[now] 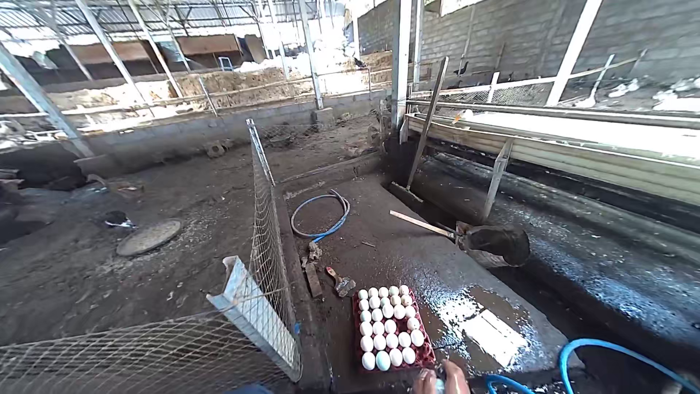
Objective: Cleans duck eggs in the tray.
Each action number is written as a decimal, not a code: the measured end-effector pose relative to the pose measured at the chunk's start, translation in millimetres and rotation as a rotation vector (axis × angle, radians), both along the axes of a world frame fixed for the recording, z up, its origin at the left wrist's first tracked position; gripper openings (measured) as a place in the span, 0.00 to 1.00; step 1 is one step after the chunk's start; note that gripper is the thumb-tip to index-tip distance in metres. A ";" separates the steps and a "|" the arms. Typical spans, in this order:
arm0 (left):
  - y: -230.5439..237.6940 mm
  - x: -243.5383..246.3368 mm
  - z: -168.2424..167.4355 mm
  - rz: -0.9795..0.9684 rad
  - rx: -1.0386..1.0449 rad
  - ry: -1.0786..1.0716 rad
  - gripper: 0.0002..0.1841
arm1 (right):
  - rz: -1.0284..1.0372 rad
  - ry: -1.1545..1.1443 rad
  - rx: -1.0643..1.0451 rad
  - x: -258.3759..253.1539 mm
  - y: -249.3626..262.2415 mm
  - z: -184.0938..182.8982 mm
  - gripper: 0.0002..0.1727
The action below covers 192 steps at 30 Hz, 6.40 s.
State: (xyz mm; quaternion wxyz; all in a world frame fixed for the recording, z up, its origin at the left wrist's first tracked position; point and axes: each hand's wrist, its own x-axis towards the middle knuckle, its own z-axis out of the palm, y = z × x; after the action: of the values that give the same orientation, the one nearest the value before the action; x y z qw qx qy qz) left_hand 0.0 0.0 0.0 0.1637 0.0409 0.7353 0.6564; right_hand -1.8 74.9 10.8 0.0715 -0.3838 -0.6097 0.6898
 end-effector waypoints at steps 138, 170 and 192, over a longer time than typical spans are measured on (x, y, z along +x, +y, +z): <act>2.9 -236.2 -156.0 -0.272 -0.892 0.190 0.23 | 1.040 -0.291 -0.216 -15.0 13.0 -95.0 0.18; 14.1 -253.0 -81.8 0.181 -0.602 -0.037 0.28 | 1.109 -0.276 -0.139 -22.0 15.4 -98.7 0.20; -5.7 -28.0 7.2 0.051 0.178 -0.207 0.29 | 0.253 0.196 0.202 -17.7 -4.8 -5.3 0.23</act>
State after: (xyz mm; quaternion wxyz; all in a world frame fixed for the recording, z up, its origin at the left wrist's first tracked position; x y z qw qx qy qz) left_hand -28.0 -5.7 7.2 0.2175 -0.0314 0.6540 0.7239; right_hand -19.5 70.1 5.5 0.0812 -0.2259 -0.7094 0.6627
